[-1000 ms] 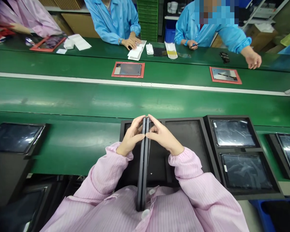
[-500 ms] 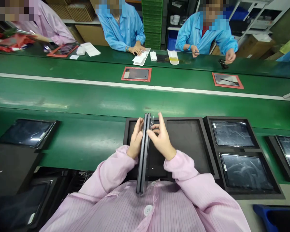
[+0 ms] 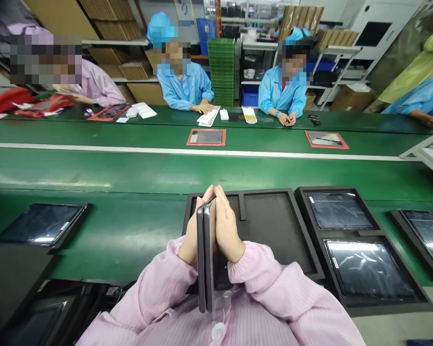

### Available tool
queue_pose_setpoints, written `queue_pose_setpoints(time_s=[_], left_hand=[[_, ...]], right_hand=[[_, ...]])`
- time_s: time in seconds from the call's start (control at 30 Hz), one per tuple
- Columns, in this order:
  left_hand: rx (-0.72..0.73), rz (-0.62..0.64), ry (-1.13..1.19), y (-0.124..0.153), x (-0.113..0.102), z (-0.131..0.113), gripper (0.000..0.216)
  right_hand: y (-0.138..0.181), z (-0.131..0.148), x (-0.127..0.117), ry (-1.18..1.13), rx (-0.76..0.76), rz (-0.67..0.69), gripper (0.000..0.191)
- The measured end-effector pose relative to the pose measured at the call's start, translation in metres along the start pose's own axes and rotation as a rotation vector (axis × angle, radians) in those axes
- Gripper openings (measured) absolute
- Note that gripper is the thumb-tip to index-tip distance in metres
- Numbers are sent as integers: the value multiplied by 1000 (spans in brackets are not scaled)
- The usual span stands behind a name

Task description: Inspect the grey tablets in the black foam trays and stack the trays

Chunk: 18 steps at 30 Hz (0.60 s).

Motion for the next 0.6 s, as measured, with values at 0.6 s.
queue_pose_setpoints(time_s=[0.6], left_hand=[[-128, -166, 243, -39, 2, 17, 42]], right_hand=[[-47, -17, -4, 29, 11, -47, 47]])
Point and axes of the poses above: each hand's wrist, its own y-axis away from the middle knuckle, its own x-axis out of the palm, z = x × y, the point moved 6 cm from there along -y, towards the middle knuckle, and after that the axes turned 8 degrees about x, right-handed, at the moved point
